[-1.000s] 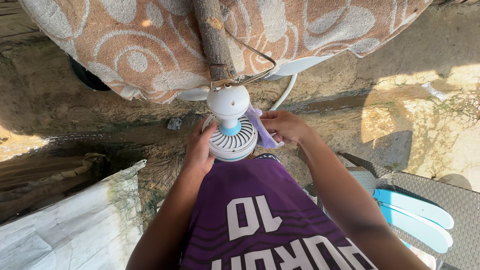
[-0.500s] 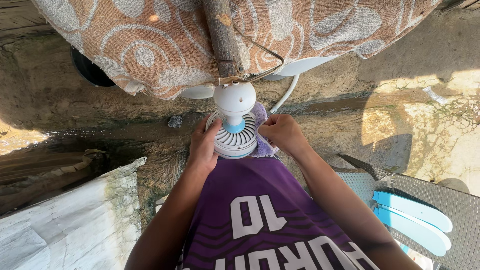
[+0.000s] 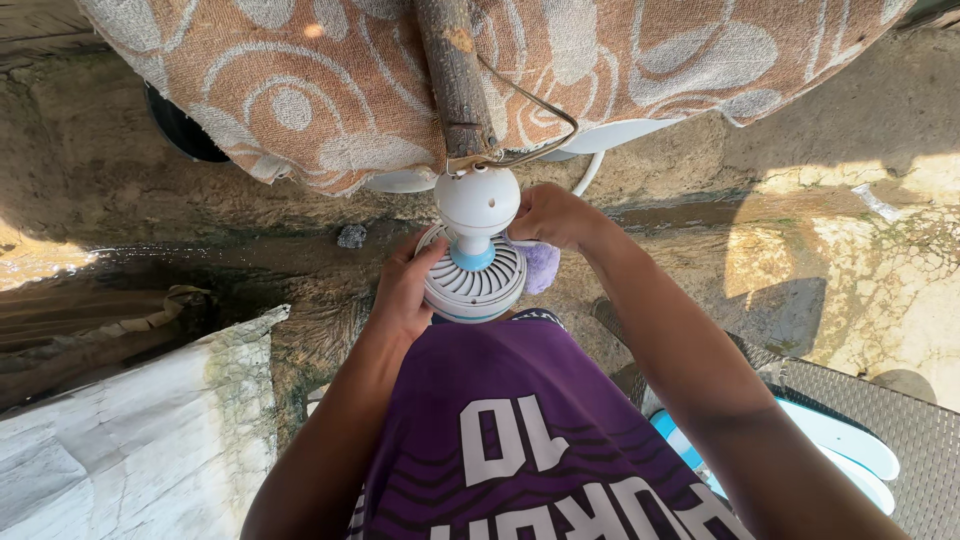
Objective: The person cleans a portable ceiling fan motor unit, holding the body while wiping down its outer housing and ventilation slots with a cloth.
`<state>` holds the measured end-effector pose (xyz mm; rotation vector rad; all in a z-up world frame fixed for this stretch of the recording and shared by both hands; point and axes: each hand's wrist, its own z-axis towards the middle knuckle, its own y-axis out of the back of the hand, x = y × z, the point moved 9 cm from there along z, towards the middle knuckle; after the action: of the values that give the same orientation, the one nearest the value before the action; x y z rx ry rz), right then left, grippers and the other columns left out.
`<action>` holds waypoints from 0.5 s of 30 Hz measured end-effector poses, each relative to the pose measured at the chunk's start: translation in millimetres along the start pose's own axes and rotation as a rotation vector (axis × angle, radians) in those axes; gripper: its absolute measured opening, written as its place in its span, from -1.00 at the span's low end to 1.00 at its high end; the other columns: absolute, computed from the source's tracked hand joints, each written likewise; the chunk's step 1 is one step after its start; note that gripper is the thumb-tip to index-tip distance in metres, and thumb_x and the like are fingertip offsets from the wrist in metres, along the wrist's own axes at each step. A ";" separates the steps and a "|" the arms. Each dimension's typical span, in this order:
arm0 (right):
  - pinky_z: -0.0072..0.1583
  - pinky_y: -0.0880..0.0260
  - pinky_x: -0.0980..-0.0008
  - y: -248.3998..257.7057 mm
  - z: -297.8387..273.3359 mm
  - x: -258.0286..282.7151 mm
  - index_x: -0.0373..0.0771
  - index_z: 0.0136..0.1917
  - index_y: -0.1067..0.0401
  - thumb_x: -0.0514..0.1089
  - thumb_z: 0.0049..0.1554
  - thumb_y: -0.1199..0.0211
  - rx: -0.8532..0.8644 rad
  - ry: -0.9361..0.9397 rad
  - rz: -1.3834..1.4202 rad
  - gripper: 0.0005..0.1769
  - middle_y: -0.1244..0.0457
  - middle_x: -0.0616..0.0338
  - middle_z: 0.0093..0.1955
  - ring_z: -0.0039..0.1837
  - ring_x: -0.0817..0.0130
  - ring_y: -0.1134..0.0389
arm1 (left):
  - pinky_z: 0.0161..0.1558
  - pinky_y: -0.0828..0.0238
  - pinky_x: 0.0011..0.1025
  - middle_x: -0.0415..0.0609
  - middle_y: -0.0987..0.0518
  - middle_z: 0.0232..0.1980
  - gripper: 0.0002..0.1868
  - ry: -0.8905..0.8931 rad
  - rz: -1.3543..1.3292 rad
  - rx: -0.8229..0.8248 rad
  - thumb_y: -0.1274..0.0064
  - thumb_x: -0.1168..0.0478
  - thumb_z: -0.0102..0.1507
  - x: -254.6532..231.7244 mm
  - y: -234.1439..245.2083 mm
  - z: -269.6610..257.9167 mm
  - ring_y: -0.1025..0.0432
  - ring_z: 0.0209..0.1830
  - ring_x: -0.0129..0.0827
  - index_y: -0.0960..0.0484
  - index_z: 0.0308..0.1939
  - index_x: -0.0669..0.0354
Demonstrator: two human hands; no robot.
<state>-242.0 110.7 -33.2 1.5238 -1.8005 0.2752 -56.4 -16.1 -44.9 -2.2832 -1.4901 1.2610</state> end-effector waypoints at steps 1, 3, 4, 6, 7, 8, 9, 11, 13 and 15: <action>-0.19 -0.26 0.37 0.6 5.1 6.9 -0.32 -0.17 -0.58 -0.23 -0.11 -0.41 0.030 0.054 -0.011 -0.80 -0.32 0.24 -0.35 -0.28 0.49 -0.25 | -0.04 -0.64 -0.33 0.04 -0.66 0.04 -0.61 0.011 -0.023 0.015 -0.09 0.27 0.33 1.3 -2.1 -0.6 -0.61 -0.04 -0.32 -0.56 0.23 0.28; -0.12 -0.36 0.39 -0.5 17.5 17.1 -0.29 -0.10 -0.63 -0.23 -0.16 -0.45 0.061 0.111 -0.013 -0.70 -0.40 0.21 -0.30 -0.24 0.49 -0.32 | -0.04 -0.64 -0.34 0.03 -0.66 0.05 -0.62 0.022 -0.038 0.027 -0.09 0.28 0.33 0.6 -2.3 -2.5 -0.61 -0.03 -0.34 -0.56 0.24 0.27; -0.05 -0.38 0.35 -1.8 22.5 25.4 -0.33 -0.06 -0.63 -0.18 -0.14 -0.49 0.079 0.180 -0.046 -0.66 -0.43 0.15 -0.23 -0.17 0.45 -0.35 | -0.05 -0.66 -0.33 0.04 -0.66 0.04 -0.61 0.039 -0.042 0.023 -0.08 0.28 0.32 2.0 -3.2 -2.1 -0.62 -0.04 -0.31 -0.55 0.24 0.27; 0.02 -0.40 0.32 -4.9 26.3 32.4 -0.37 -0.03 -0.62 -0.14 -0.11 -0.54 0.100 0.248 -0.074 -0.61 -0.46 0.08 -0.16 -0.11 0.41 -0.39 | -0.06 -0.68 -0.31 0.06 -0.67 0.03 -0.60 0.059 -0.042 0.015 -0.07 0.29 0.32 5.2 -3.7 -1.4 -0.63 -0.05 -0.29 -0.55 0.24 0.27; 0.04 -0.41 0.31 -3.3 28.3 32.1 -0.33 0.00 -0.61 -0.10 -0.09 -0.54 0.073 0.241 -0.122 -0.59 -0.46 0.06 -0.13 -0.08 0.40 -0.43 | -0.05 -0.68 -0.29 0.06 -0.66 0.03 -0.60 0.069 -0.041 0.013 -0.07 0.28 0.32 7.7 -4.0 -0.5 -0.62 -0.04 -0.28 -0.55 0.25 0.27; 0.07 -0.42 0.30 -2.1 29.1 31.2 -0.30 0.02 -0.59 -0.05 -0.07 -0.54 0.045 0.234 -0.171 -0.57 -0.46 0.04 -0.10 -0.05 0.39 -0.47 | -0.05 -0.68 -0.28 0.07 -0.66 0.04 -0.60 0.079 -0.039 0.012 -0.07 0.27 0.33 10.2 -4.1 -0.3 -0.62 -0.03 -0.26 -0.54 0.25 0.28; 0.07 -0.42 0.30 -4.8 27.8 29.1 -0.30 0.02 -0.59 -0.05 -0.07 -0.54 0.048 0.234 -0.165 -0.57 -0.46 0.04 -0.10 -0.05 0.39 -0.47 | -0.05 -0.68 -0.28 0.07 -0.66 0.04 -0.60 0.081 -0.035 0.008 -0.06 0.27 0.33 12.2 -3.0 -1.6 -0.62 -0.03 -0.26 -0.54 0.25 0.28; 0.11 -0.43 0.30 -2.6 22.0 22.1 -0.30 0.02 -0.62 -0.05 -0.10 -0.53 0.029 0.252 -0.105 -0.56 -0.48 0.03 -0.06 0.00 0.37 -0.48 | -0.04 -0.68 -0.28 0.14 -0.67 0.05 -0.58 0.092 -0.084 0.031 -0.08 0.26 0.33 17.6 -8.3 -0.3 -0.63 -0.03 -0.24 -0.53 0.26 0.33; 0.10 -0.44 0.37 -1.4 14.9 9.6 -0.30 0.01 -0.62 -0.06 -0.12 -0.52 0.018 0.245 0.019 -0.56 -0.49 0.10 -0.07 -0.01 0.44 -0.48 | -0.04 -0.67 -0.29 0.14 -0.67 0.05 -0.56 0.088 -0.078 0.034 -0.08 0.26 0.32 25.0 -14.5 -0.8 -0.63 -0.03 -0.25 -0.53 0.27 0.33; 0.08 -0.45 0.43 -4.1 5.9 -1.4 -0.30 0.00 -0.62 -0.07 -0.14 -0.50 0.013 0.242 0.143 -0.56 -0.49 0.17 -0.09 -0.02 0.50 -0.48 | -0.04 -0.67 -0.30 0.15 -0.67 0.05 -0.55 0.081 -0.073 0.030 -0.09 0.26 0.31 26.7 -15.5 -3.4 -0.63 -0.03 -0.25 -0.53 0.28 0.33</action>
<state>-240.6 107.2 -39.4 1.3107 -1.7182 0.5195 -60.5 14.2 -49.8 -2.2125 -1.5021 1.1498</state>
